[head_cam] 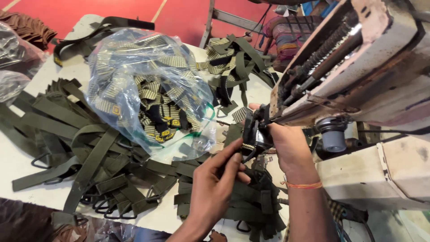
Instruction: Stitching and organizing nylon straps for shoe manufacturing using a heavy-duty sewing machine.
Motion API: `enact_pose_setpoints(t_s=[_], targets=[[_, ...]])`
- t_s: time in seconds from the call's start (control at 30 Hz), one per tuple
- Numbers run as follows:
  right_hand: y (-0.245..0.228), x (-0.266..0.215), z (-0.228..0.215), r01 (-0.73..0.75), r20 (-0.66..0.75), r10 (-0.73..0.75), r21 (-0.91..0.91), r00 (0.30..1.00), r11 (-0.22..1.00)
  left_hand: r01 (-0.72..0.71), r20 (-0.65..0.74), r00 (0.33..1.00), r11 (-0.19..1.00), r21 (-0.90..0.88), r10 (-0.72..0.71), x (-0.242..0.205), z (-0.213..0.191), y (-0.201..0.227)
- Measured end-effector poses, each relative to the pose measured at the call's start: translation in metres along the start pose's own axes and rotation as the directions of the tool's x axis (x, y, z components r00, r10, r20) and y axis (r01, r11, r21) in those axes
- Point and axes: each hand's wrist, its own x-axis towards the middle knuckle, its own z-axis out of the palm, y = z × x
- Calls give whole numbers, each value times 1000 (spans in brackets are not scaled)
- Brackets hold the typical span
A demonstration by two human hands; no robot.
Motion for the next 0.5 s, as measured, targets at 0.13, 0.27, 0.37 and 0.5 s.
enact_pose_setpoints(t_s=[0.13,0.27,0.37,0.5], targets=[[7,7,-3,3,-24,1,142,1000,990,8,5,1000,994,-110,-8,1,2,-4],[12,16,-2,9,-30,-5,153,1000,988,15,3,1000,995,-102,-15,6,4,-2],[12,20,1,55,-57,-47,148,997,987,25,-5,1000,995,-98,-25,9,7,3],[13,28,3,41,-68,-31,156,997,987,45,6,999,999,-20,-45,13,7,13]])
